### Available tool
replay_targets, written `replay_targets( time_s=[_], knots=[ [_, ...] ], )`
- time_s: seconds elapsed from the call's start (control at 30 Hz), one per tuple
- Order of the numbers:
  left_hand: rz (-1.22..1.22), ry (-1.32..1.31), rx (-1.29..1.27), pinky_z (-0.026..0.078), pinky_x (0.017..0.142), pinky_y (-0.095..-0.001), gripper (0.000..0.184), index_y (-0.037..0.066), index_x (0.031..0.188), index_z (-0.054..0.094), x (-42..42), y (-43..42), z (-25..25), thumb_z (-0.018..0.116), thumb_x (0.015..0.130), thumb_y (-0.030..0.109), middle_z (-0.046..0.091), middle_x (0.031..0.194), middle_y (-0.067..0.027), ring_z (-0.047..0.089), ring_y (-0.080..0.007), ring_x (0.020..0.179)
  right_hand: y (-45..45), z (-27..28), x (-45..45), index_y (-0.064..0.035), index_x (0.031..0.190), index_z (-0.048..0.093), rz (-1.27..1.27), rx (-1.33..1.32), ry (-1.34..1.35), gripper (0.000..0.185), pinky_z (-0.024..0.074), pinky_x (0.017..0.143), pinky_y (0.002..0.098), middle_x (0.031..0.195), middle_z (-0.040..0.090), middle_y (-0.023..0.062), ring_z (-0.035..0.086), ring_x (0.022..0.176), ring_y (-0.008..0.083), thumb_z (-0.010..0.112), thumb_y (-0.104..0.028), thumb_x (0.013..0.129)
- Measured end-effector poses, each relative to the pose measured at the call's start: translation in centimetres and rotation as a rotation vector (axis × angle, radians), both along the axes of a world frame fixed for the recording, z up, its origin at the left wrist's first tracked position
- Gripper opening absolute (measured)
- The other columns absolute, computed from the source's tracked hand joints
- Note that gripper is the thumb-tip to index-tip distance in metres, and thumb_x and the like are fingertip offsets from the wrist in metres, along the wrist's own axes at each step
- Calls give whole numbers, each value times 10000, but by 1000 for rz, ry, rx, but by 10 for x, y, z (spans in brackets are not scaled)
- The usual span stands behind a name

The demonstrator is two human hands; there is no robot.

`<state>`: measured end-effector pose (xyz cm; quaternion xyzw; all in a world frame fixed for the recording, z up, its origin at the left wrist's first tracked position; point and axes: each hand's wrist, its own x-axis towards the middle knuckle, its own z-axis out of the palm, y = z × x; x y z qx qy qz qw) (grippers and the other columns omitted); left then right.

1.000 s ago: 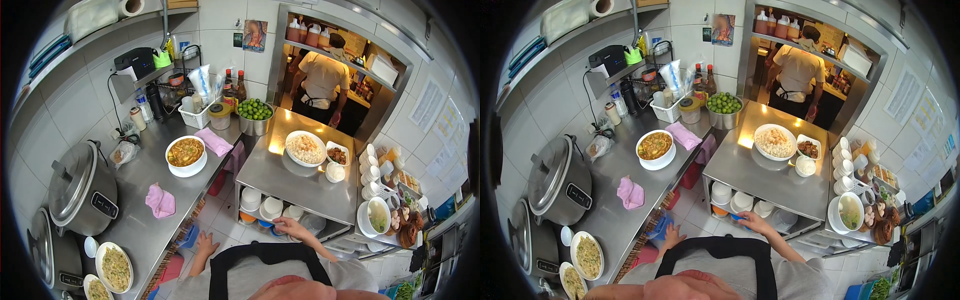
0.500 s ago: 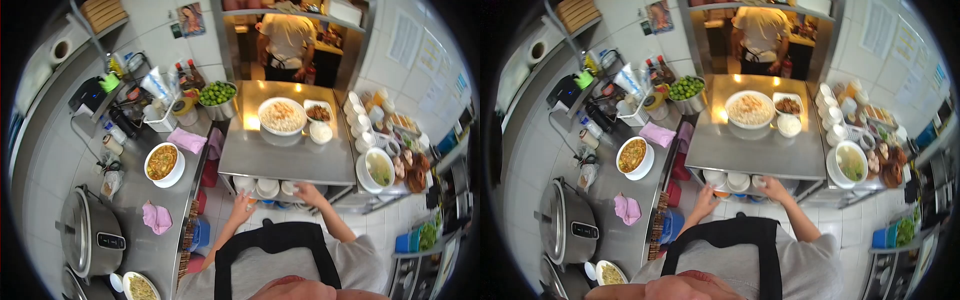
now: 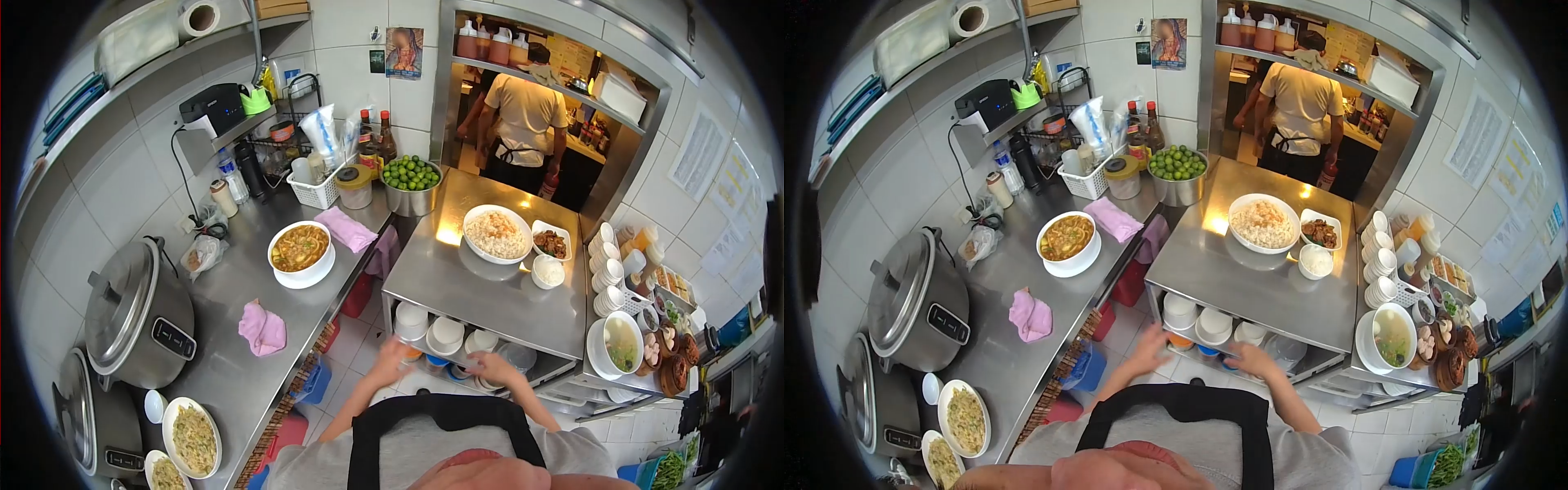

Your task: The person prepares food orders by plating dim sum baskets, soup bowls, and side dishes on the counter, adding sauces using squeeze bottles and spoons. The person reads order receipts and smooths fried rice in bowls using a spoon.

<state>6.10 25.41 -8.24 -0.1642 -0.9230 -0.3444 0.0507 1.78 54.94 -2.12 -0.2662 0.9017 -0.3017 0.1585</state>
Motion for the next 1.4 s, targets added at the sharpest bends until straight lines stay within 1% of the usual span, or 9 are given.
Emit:
replay_targets(
  time_s=[0.1, 0.13, 0.17, 0.2, 0.27, 0.4, 0.57, 0.9, 1.4],
  knots=[
    [415, 289, 6, 177, 996, -481, 620, 80, 1238, 369, 2, -62, 46, 627, 696, 236, 213, 1329, -251, 192, -414, 1228, 28, 0, -37, -9, 979, 565, -262, -74, 199, 332, 461, 663, 349, 872, 592, 164, 581, 772, 247, 617, -145, 681],
    [560, 294, 23, 173, 999, -476, 613, 64, 1250, 345, 2, -90, 38, 610, 718, 217, 210, 1329, -251, 187, -414, 1228, 42, -2, -51, -6, 984, 558, -369, -218, 319, 331, 442, 705, 376, 862, 576, 195, 555, 800, 322, 607, -191, 714],
    [691, 378, -62, 170, 1000, -476, 605, 51, 1253, 334, 8, -106, 51, 596, 733, 214, 205, 1332, -249, 184, -413, 1228, 53, -3, -62, 5, 951, 555, -583, -366, 291, 272, 443, 680, 381, 835, 568, 193, 554, 778, 330, 570, -170, 743],
    [813, 470, -148, 167, 1001, -476, 598, 38, 1257, 323, 13, -119, 64, 582, 747, 211, 200, 1335, -247, 180, -412, 1229, 63, -4, -74, 3, 950, 535, -707, -324, 534, 240, 433, 688, 392, 856, 545, 191, 535, 794, 349, 539, -156, 771],
    [908, 401, -277, 161, 1001, -484, 576, 23, 1264, 307, 19, -146, 65, 544, 784, 235, 187, 1341, -244, 165, -410, 1234, 72, 8, -81, -12, 981, 477, -881, -202, 805, 218, 392, 760, 396, 916, 484, 187, 468, 886, 356, 497, -143, 808],
    [911, 328, -325, 166, 998, -489, 559, 27, 1274, 294, 21, -155, 46, 491, 822, 291, 181, 1345, -238, 153, -406, 1240, 95, -25, -105, 4, 997, 450, -1194, -293, 783, 268, 368, 794, 403, 962, 469, 193, 448, 927, 357, 500, -183, 812],
    [936, 300, -392, 166, 1001, -484, 580, 38, 1293, 265, 20, -148, 48, 429, 848, 372, 171, 1357, -218, 146, -383, 1252, 83, -12, -95, -5, 1019, 447, -1047, -18, 725, 309, 374, 805, 399, 985, 476, 187, 454, 943, 347, 512, -219, 807],
    [981, 213, -332, 151, 980, -546, 580, 51, 1287, 280, 22, -148, 52, 456, 825, 355, 191, 1361, -180, 159, -357, 1258, 88, -21, -104, 22, 1146, 385, -942, 37, 736, 441, 340, 890, 408, 1140, 440, 211, 413, 1054, 358, 526, -202, 793],
    [1021, 223, -287, 185, 964, -553, 562, 51, 1276, 293, 24, -148, 55, 459, 822, 339, 208, 1354, -164, 164, -324, 1264, 78, -14, -93, -8, 1147, 378, -958, 68, 696, 424, 351, 861, 412, 1121, 431, 200, 422, 1030, 356, 514, -217, 804]
  ],
)
